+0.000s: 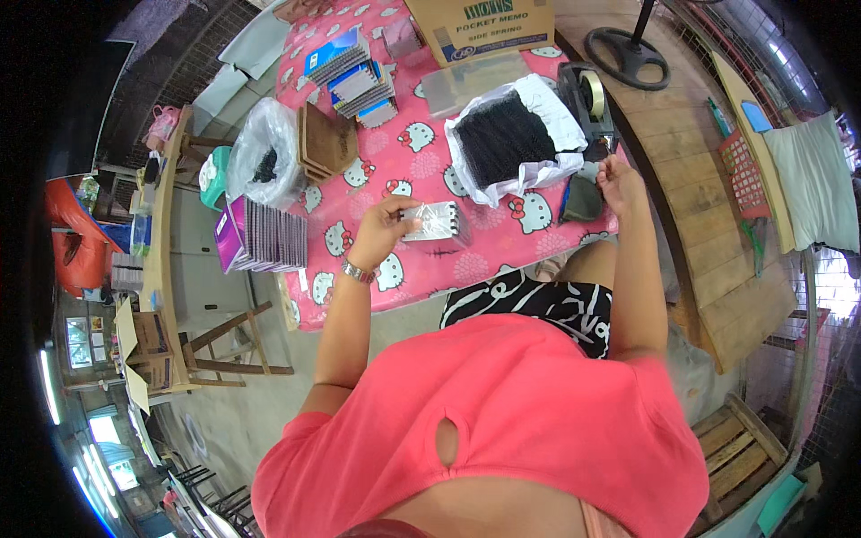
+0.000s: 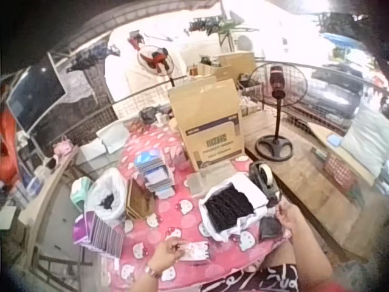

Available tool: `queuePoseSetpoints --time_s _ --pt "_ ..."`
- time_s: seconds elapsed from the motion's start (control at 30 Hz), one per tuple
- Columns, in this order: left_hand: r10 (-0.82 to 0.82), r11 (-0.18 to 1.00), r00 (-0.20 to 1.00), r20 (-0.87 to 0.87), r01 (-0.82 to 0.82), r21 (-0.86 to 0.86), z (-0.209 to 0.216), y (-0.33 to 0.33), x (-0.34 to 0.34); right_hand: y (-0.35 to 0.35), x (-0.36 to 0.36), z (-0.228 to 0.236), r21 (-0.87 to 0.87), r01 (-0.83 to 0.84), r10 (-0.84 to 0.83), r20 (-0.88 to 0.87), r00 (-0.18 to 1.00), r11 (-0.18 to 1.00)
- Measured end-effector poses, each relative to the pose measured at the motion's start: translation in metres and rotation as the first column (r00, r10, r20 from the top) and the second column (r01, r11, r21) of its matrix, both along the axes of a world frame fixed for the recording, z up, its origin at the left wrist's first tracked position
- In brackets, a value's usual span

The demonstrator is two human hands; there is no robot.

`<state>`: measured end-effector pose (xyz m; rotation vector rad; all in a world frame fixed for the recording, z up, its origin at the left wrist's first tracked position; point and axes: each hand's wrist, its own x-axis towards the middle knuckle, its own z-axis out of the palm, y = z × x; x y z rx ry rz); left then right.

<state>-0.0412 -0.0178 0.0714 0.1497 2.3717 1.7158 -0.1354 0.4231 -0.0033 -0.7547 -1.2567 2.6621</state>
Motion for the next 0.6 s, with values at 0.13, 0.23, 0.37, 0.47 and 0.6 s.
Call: queuePoseSetpoints --time_s 0.13,0.23,0.37,0.47,0.6 --pt "-0.098 0.981 0.993 0.065 0.086 0.174 0.003 0.004 -0.006 0.003 -0.016 -0.01 -0.532 -0.137 0.213 0.084 0.974 0.836" --pt "-0.131 0.983 0.99 0.06 0.121 0.141 0.002 0.0 -0.006 -0.047 0.001 0.015 -0.522 -0.443 0.493 -0.05 0.869 0.729" --pt "-0.122 0.985 0.991 0.062 0.114 0.13 -0.002 0.002 -0.005 -0.156 0.022 0.104 0.319 -0.8 0.859 -0.127 0.496 0.508" --pt "-0.116 0.986 0.992 0.05 0.109 0.124 0.001 0.003 -0.006 -0.213 0.003 0.125 0.857 -0.494 0.967 -0.017 0.255 0.146" --pt "-0.152 0.976 0.978 0.143 0.126 0.18 -0.01 -0.002 -0.006 -0.249 -0.023 0.127 0.867 -0.168 0.881 0.472 -0.026 -0.469"
